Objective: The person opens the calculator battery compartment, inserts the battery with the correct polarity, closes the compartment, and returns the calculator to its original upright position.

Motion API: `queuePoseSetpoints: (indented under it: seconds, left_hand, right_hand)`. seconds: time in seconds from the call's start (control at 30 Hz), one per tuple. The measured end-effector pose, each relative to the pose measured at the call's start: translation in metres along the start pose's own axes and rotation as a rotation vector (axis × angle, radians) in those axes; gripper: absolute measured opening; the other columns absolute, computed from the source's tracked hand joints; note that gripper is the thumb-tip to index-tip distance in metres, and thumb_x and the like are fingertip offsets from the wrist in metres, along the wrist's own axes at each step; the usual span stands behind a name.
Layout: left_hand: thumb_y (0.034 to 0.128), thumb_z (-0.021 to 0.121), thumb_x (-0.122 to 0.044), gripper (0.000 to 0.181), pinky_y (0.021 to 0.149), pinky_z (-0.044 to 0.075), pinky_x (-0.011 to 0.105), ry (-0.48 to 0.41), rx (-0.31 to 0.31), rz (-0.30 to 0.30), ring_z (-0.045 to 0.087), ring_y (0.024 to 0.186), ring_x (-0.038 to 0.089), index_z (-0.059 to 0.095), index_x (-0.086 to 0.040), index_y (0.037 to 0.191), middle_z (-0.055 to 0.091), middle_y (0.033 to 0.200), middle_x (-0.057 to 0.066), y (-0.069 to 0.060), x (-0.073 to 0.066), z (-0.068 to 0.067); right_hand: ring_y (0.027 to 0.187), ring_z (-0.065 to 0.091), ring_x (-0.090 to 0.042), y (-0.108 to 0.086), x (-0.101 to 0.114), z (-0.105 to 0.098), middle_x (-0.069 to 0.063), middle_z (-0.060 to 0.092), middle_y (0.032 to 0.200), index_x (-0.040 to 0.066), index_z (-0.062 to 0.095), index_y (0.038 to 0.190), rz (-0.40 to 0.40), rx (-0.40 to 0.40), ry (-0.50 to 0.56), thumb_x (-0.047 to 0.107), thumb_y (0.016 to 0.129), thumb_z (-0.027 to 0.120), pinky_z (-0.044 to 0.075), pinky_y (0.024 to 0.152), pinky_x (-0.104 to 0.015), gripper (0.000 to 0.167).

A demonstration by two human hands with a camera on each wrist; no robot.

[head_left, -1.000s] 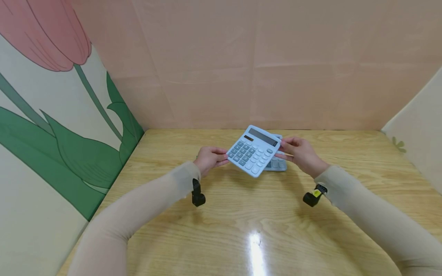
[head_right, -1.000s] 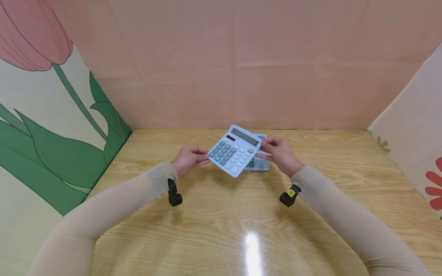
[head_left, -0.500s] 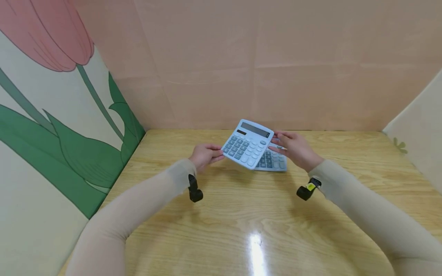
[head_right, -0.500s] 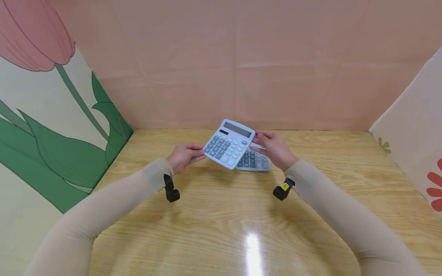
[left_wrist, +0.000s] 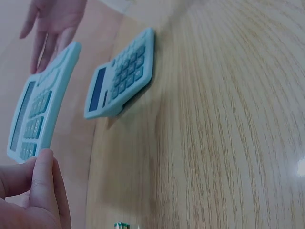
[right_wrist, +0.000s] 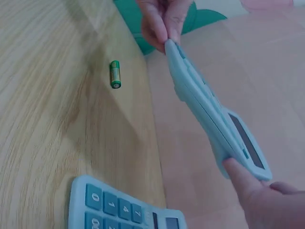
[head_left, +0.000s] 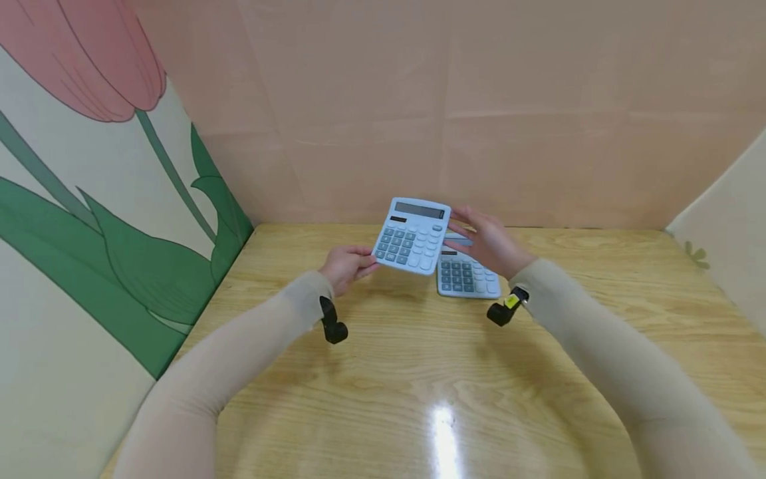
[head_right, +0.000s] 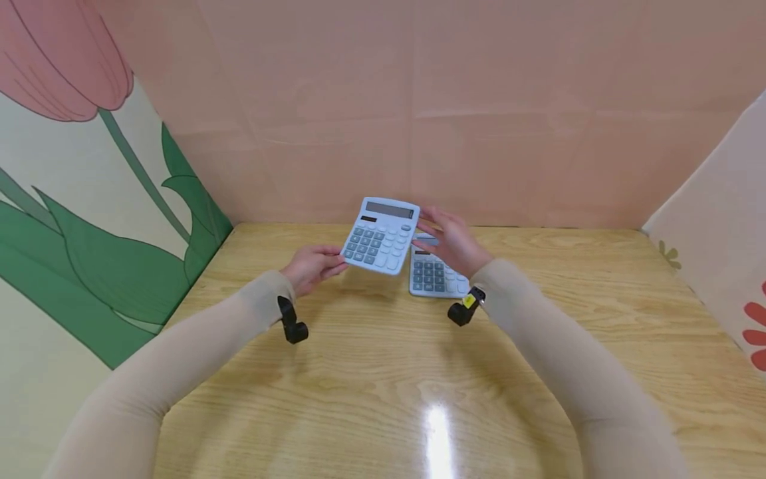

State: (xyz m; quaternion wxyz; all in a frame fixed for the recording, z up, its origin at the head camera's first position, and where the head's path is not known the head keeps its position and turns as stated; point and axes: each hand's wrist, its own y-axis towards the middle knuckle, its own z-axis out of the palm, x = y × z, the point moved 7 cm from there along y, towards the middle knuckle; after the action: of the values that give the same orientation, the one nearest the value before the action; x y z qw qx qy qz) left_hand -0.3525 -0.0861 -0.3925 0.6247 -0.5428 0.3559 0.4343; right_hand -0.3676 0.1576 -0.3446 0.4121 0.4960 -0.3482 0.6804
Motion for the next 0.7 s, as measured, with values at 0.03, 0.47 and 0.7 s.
queuePoseSetpoints:
  seconds: [0.03, 0.47, 0.7]
  left_hand:
    - [0.0916, 0.056, 0.011, 0.034, 0.095, 0.054, 0.030, -0.004, -0.005, -0.002, 0.066, 0.094, 0.021, 0.055, 0.010, 0.125, 0.060, 0.117, 0.022, 0.001, 0.000, -0.001]
    - [0.0875, 0.060, 0.013, 0.034, 0.091, 0.057, 0.030, 0.095, -0.028, 0.012, 0.067, 0.089, 0.021, 0.058, 0.010, 0.121, 0.063, 0.115, 0.024, 0.011, 0.014, -0.012]
    - [0.0864, 0.059, 0.015, 0.038, 0.086, 0.059, 0.030, 0.240, -0.005, 0.044, 0.068, 0.092, 0.026, 0.056, 0.010, 0.124, 0.061, 0.117, 0.028, 0.012, 0.021, -0.010]
  right_hand:
    - [0.148, 0.014, -0.030, 0.003, -0.001, 0.000, -0.015, 0.008, 0.159, 0.003, 0.010, 0.153, 0.000, -0.004, 0.025, 0.036, 0.107, 0.027, 0.022, 0.121, -0.049, 0.060]
    - [0.149, 0.007, -0.031, 0.034, -0.037, -0.008, -0.015, 0.000, 0.162, 0.002, 0.001, 0.153, 0.080, -0.041, 0.095, 0.038, 0.107, 0.021, 0.014, 0.123, -0.047, 0.062]
    - [0.149, -0.001, -0.033, 0.038, -0.051, -0.008, -0.015, -0.007, 0.162, 0.001, -0.005, 0.153, 0.149, -0.026, 0.044, 0.046, 0.105, 0.019, 0.012, 0.124, -0.045, 0.070]
